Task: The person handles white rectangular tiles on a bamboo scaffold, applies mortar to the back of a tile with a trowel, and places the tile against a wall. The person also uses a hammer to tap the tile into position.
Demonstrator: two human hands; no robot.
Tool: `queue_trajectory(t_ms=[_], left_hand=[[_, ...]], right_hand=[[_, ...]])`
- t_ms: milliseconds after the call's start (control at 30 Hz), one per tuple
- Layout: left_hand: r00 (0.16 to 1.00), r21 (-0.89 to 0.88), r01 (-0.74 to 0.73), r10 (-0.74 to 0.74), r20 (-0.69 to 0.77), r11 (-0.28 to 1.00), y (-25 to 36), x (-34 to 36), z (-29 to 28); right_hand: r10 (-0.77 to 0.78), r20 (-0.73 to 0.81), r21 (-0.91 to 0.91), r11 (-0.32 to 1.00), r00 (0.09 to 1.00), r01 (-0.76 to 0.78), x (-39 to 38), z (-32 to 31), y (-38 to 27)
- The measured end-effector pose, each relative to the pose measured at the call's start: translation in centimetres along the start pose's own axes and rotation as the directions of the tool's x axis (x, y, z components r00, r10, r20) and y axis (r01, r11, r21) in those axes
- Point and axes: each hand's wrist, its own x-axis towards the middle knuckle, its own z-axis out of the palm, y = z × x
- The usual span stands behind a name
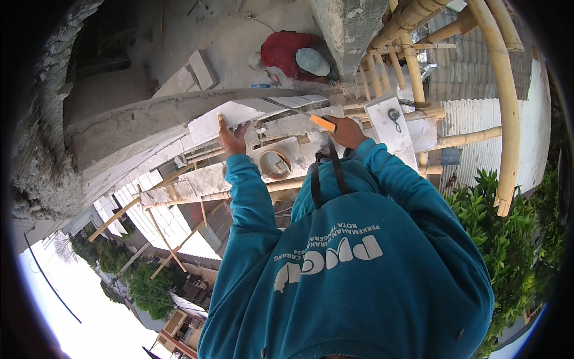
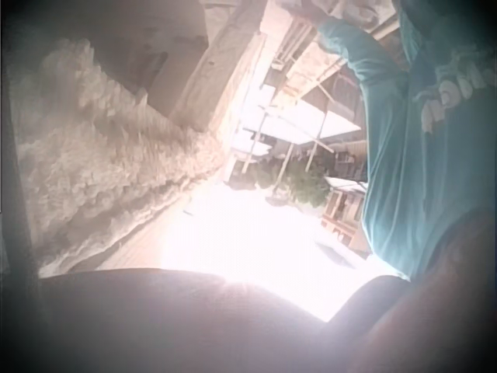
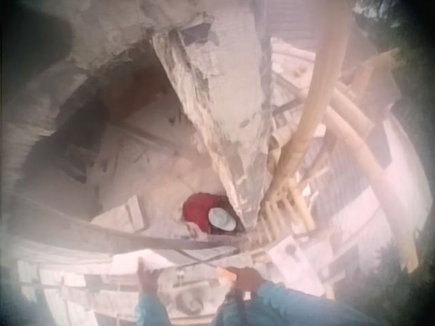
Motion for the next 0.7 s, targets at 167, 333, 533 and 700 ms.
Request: queue_trajectory(t_ms=[167,333,533,700], left_hand=[[1.0,0.016,0.011,-0.011,-0.005,1.0,0.0,-0.2,0.2],[0.998,-0.014,0.033,-0.033,-0.048,0.999,-0.2,0.2,0.2],[1.0,-0.052,0.005,-0.005,0.01,0.999,-0.4,0.8,-0.7],[0.998,-0.075,0.028,-0.032,-0.055,0.997,-0.2,0.6,-0.1]], right_hand=[[-0.006,-0.015,-0.023,1.0,1.0,0.006,-0.2,0.1,0.1],[0.014,0.01,-0.031,0.999,1.0,-0.013,-0.1,0.0,0.2],[0.014,0.01,-0.043,0.999,1.0,-0.013,0.2,0.6,0.7],[0.073,0.036,-0.054,0.996,0.997,-0.071,0.2,0.4,0.2]])
